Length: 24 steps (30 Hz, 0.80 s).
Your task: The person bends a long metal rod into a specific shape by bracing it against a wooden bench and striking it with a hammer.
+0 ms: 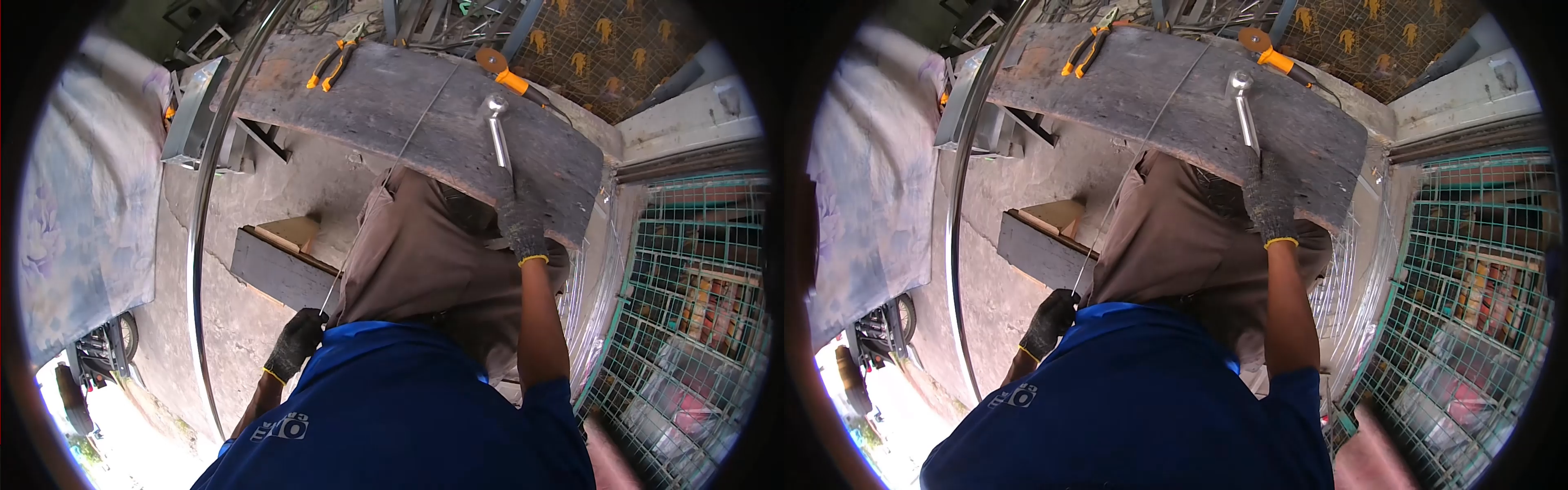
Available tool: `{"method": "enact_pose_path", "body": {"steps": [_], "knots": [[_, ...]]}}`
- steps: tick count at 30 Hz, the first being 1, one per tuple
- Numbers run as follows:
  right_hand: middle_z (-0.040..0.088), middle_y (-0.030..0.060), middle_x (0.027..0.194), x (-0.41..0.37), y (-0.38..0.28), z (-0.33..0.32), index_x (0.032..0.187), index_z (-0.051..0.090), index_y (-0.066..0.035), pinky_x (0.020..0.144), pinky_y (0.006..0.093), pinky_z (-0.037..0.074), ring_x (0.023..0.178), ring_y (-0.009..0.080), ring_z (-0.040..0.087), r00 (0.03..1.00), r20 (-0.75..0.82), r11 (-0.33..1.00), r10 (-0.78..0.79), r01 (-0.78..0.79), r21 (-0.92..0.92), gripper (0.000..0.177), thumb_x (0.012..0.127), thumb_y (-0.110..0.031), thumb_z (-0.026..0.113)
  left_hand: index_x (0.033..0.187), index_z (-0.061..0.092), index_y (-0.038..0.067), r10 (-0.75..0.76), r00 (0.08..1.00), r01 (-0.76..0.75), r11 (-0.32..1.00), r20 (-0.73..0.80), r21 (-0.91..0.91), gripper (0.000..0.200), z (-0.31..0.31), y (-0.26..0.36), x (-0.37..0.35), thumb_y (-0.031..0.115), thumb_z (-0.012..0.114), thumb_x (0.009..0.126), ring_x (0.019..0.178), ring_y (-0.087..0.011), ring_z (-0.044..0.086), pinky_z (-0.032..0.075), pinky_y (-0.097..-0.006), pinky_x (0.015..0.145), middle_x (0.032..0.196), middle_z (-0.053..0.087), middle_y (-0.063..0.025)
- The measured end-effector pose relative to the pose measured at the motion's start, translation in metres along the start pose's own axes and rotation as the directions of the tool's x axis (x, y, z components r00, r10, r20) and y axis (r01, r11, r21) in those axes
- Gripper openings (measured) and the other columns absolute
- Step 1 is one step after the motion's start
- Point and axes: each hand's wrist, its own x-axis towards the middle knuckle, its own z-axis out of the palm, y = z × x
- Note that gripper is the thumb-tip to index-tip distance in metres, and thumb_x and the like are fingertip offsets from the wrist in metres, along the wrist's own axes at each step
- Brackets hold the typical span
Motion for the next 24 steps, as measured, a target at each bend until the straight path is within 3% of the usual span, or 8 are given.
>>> {"method": "enact_pose_path", "body": {"steps": [2, 5, 7, 10, 13, 18, 20, 24], "knots": [[0.06, 0.0297, 0.113, 0.0, 0.001, 0.004, 0.119, 0.058, 0.0, 0.088, 0.0546, 0.044, 0.102, 0.047, 0.057, 0.988, -0.094, 0.988, -0.12, 0.111, -0.103, 0.041, 0.1, -0.034, 0.045, 0.106, 0.06, 0.0, 0.265, 0.962, -0.271, 0.91, 0.063, 0.314, 0.025, -0.001, -0.019, 0.0, -0.003, 0.059, 0.08, 0.086, -0.025, 0.061, 0.052, -0.0312, 0.074, 0.101, 0.058, -0.0124], [0.062, 0.0286, 0.106, 0.01, -0.011, 0.0, 0.113, 0.06, 0.0, 0.086, 0.0543, 0.045, 0.098, 0.048, 0.058, 0.995, -0.065, 0.988, 0.069, -0.06, 0.141, 0.044, 0.1, -0.039, 0.044, 0.103, 0.061, 0.0, 0.502, 0.852, -0.5, 0.694, 0.15, 0.518, 0.022, -0.002, -0.016, -0.003, -0.003, 0.057, 0.082, 0.09, -0.0293, 0.061, 0.052, -0.0352, 0.075, 0.103, 0.06, -0.0146], [0.062, 0.0284, 0.105, 0.016, -0.025, -0.011, 0.111, 0.06, -0.001, 0.084, 0.0543, 0.045, 0.096, 0.0487, 0.058, 0.921, 0.161, 0.799, 0.354, -0.387, 0.459, 0.046, 0.101, -0.042, 0.043, 0.101, 0.061, 0.0, 0.503, 0.856, -0.489, 0.715, 0.119, 0.499, 0.02, 0.001, -0.007, -0.01, -0.003, 0.058, 0.081, 0.09, -0.0302, 0.061, 0.052, -0.0364, 0.077, 0.102, 0.06, -0.0151], [0.062, 0.0285, 0.104, 0.027, -0.044, -0.027, 0.109, 0.059, -0.001, 0.082, 0.0537, 0.046, 0.096, 0.0487, 0.058, 0.987, -0.119, 0.957, 0.107, -0.07, 0.281, 0.047, 0.101, -0.044, 0.042, 0.099, 0.061, 0.0, 0.488, 0.867, -0.474, 0.739, 0.105, 0.478, 0.018, 0.0, -0.012, -0.018, -0.001, 0.058, 0.081, 0.092, -0.0317, 0.06, 0.051, -0.0378, 0.08, 0.101, 0.06, -0.0154], [0.061, 0.0292, 0.104, 0.05, -0.092, -0.085, 0.109, 0.058, -0.001, 0.08, 0.053, 0.046, 0.096, 0.0487, 0.057, 0.95, 0.129, 0.829, 0.283, -0.31, 0.466, 0.046, 0.101, -0.044, 0.042, 0.097, 0.061, 0.001, 0.507, 0.852, -0.499, 0.711, 0.13, 0.495, 0.017, -0.004, -0.028, -0.021, 0.001, 0.058, 0.08, 0.093, -0.0328, 0.06, 0.051, -0.0375, 0.082, 0.099, 0.06, -0.0156], [0.061, 0.0295, 0.102, 0.072, -0.086, -0.032, 0.107, 0.057, -0.001, 0.079, 0.0528, 0.047, 0.096, 0.0496, 0.056, 0.981, 0.082, 0.897, 0.178, -0.196, 0.397, 0.045, 0.101, -0.044, 0.043, 0.098, 0.062, 0.002, 0.539, 0.828, -0.54, 0.694, 0.153, 0.475, 0.016, -0.003, -0.025, -0.031, 0.003, 0.058, 0.082, 0.093, -0.0284, 0.06, 0.05, -0.0353, 0.08, 0.098, 0.061, -0.0127], [0.061, 0.0295, 0.101, 0.078, -0.08, -0.012, 0.107, 0.056, -0.001, 0.079, 0.053, 0.047, 0.096, 0.05, 0.056, 0.979, 0.138, 0.931, 0.149, -0.186, 0.313, 0.044, 0.101, -0.043, 0.044, 0.1, 0.063, 0.004, 0.288, 0.956, -0.279, 0.95, -0.047, 0.142, 0.015, 0.003, -0.014, -0.039, 0.007, 0.058, 0.087, 0.079, -0.0163, 0.057, 0.048, -0.0285, 0.069, 0.091, 0.058, -0.0051], [0.061, 0.029, 0.1, 0.084, -0.087, -0.028, 0.104, 0.059, 0.003, 0.078, 0.0508, 0.046, 0.094, 0.0494, 0.057, 0.979, 0.061, 0.826, 0.196, -0.199, 0.528, 0.046, 0.1, -0.041, 0.047, 0.104, 0.064, 0.007, -0.015, 0.994, 0.0, 0.99, -0.105, -0.143, 0.015, -0.001, -0.029, -0.047, 0.016, 0.058, 0.095, 0.065, -0.0054, 0.046, 0.041, -0.0217, 0.059, 0.078, 0.051, 0.0033]]}}
